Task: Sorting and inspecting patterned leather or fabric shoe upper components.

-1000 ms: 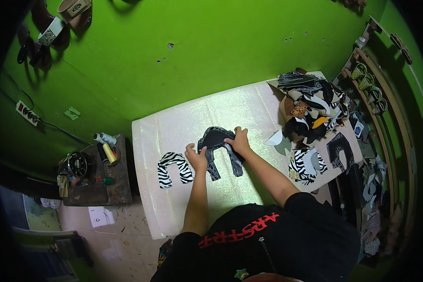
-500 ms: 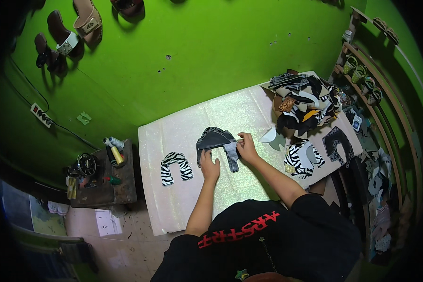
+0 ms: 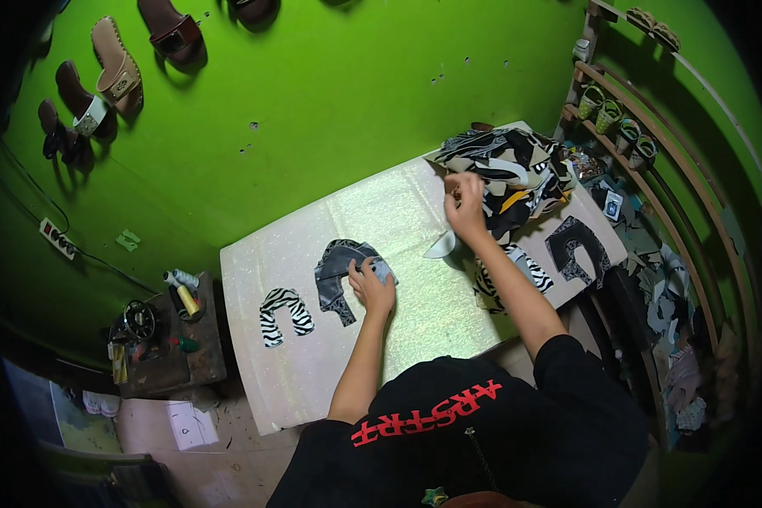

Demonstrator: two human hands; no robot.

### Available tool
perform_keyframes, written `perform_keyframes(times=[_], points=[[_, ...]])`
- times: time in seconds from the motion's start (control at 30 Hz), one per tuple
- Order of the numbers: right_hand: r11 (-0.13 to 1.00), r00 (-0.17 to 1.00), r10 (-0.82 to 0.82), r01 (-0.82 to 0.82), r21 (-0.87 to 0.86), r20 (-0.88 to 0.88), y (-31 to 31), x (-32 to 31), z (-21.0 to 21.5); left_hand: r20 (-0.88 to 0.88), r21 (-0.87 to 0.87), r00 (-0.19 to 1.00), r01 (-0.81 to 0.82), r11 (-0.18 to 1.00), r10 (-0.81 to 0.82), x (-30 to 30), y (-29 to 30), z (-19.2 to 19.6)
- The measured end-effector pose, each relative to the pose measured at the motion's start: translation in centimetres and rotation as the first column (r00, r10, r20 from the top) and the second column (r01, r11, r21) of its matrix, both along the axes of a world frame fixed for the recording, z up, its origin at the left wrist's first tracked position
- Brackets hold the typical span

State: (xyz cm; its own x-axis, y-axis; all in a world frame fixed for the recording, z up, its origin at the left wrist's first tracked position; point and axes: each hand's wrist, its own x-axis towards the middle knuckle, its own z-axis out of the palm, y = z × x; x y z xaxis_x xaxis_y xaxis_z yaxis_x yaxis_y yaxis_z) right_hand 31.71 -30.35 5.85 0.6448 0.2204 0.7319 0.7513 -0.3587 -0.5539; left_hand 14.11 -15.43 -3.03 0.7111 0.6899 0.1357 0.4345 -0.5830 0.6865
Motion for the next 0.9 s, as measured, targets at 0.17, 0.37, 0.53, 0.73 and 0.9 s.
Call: perform_keyframes(times=[0.17, 0.37, 0.53, 0.73, 0.9], points=[[0.945, 0.952, -0.293, 0.302, -0.128, 0.085, -5.9, 7.6, 2.5, 0.076, -0.037, 0.996, 0.052, 0.998, -0.049, 3.3, -3.6, 1.5], [0.828, 0.931, -0.334, 0.215, -0.518, -0.148, -9.6, 14.4, 3.2, 0.167, 0.011, 0.984, 0.063, 0.998, -0.064, 7.2, -6.3, 1.8], [0.761, 0.936, -0.234, 0.01, -0.648, -0.261, -10.0, 18.5, 3.4, 0.193, -0.04, 0.979, 0.066, 0.997, -0.057, 9.9, -8.6, 2.5], [0.611, 0.938, -0.109, -0.198, -0.766, -0.33, -9.2, 22.9, 3.4, 0.218, -0.02, 0.976, 0.025, 0.999, -0.019, 11.7, -9.3, 2.1], [0.653, 0.924, 0.05, -0.318, -0.687, -0.38, -8.5, 26.1, 3.0, 0.193, -0.033, 0.981, -0.026, 0.999, 0.032, 12.3, -9.6, 1.9]])
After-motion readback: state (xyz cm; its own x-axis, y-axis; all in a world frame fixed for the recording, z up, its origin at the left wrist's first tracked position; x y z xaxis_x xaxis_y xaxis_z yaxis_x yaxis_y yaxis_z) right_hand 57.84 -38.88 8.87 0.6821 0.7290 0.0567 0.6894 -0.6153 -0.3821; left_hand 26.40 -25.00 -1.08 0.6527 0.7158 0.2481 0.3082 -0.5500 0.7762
